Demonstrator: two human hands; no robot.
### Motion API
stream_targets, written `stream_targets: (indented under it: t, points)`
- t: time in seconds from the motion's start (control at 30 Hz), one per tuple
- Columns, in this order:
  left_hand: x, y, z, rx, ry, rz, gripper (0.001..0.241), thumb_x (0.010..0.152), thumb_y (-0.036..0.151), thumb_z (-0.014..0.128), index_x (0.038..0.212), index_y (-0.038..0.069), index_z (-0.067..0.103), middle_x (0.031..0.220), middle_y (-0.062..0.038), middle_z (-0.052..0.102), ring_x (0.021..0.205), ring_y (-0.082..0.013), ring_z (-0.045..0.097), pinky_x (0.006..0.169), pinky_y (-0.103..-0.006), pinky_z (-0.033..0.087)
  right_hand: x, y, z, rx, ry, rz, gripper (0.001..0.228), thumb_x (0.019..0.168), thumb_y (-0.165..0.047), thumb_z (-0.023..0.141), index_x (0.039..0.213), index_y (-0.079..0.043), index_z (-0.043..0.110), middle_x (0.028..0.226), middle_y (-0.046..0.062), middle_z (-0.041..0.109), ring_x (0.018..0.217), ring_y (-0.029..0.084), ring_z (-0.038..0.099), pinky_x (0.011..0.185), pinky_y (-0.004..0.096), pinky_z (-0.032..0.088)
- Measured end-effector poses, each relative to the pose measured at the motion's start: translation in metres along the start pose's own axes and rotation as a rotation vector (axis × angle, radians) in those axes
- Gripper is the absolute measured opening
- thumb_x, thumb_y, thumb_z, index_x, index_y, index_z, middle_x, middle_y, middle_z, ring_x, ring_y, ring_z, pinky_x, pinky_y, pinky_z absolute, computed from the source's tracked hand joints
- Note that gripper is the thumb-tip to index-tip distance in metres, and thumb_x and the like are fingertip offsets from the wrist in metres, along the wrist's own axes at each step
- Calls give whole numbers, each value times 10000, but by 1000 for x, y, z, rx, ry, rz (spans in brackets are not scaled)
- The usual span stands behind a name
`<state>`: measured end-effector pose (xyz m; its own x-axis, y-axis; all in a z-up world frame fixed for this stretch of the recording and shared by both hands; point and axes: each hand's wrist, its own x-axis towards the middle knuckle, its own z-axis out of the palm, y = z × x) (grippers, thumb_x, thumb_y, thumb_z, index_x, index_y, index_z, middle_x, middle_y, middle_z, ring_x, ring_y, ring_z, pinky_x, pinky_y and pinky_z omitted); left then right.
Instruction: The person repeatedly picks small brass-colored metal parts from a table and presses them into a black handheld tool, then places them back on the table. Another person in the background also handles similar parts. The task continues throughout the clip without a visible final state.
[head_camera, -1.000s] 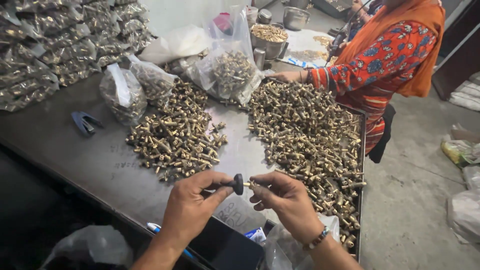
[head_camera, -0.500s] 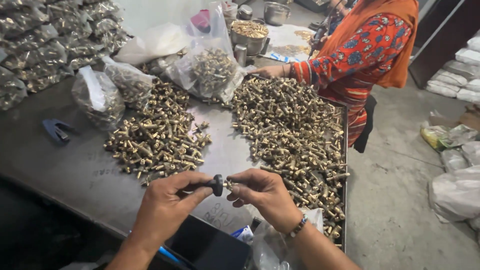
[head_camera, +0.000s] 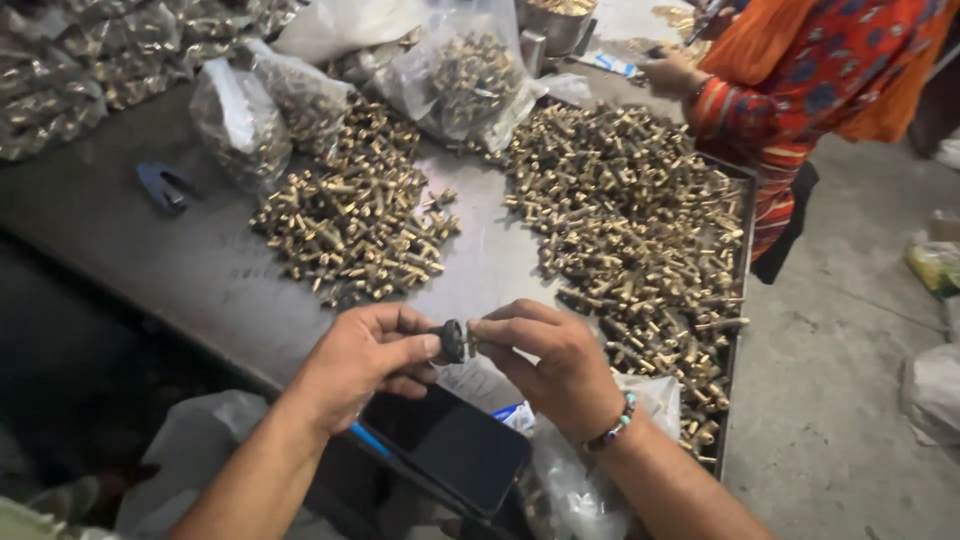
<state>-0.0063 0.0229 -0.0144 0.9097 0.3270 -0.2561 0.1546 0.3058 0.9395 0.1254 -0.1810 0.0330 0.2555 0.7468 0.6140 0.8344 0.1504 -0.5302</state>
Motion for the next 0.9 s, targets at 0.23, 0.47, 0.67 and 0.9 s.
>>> stream_targets:
  t: [0.23,0.47,0.67,0.9]
  points:
    - [-11,5,6,-158,17,-109,193,911,197,729,1009,31,731,814,-75,736,670,-146,693,617,-332,630,0,-3,2,-119,-19,-54,198,843,-44,805,1031,-88,759,937,50,757,807,191,756,690,281,593]
    - [-34,26,27,448,159,483,161,840,87,782,999,74,756,885,-29,776,776,-120,724,644,-283,570,-6,35,10,879,-67,851,151,912,-91,713,1029,3,695,862,79,757,733,161,741,696,318,631]
    - [-39,23,21,751,280,862,187,809,79,806,985,82,741,943,-47,767,862,-152,752,721,-287,584,-1,52,14,899,-4,1000,185,935,-121,721,1034,33,692,848,96,704,724,185,693,706,348,613]
    - [-31,4,2,613,579,537,151,843,113,801,982,81,755,848,-48,788,737,-141,730,667,-288,563,62,80,9,392,132,183,667,944,-132,755,1493,5,401,1359,154,609,1256,275,596,1012,396,523]
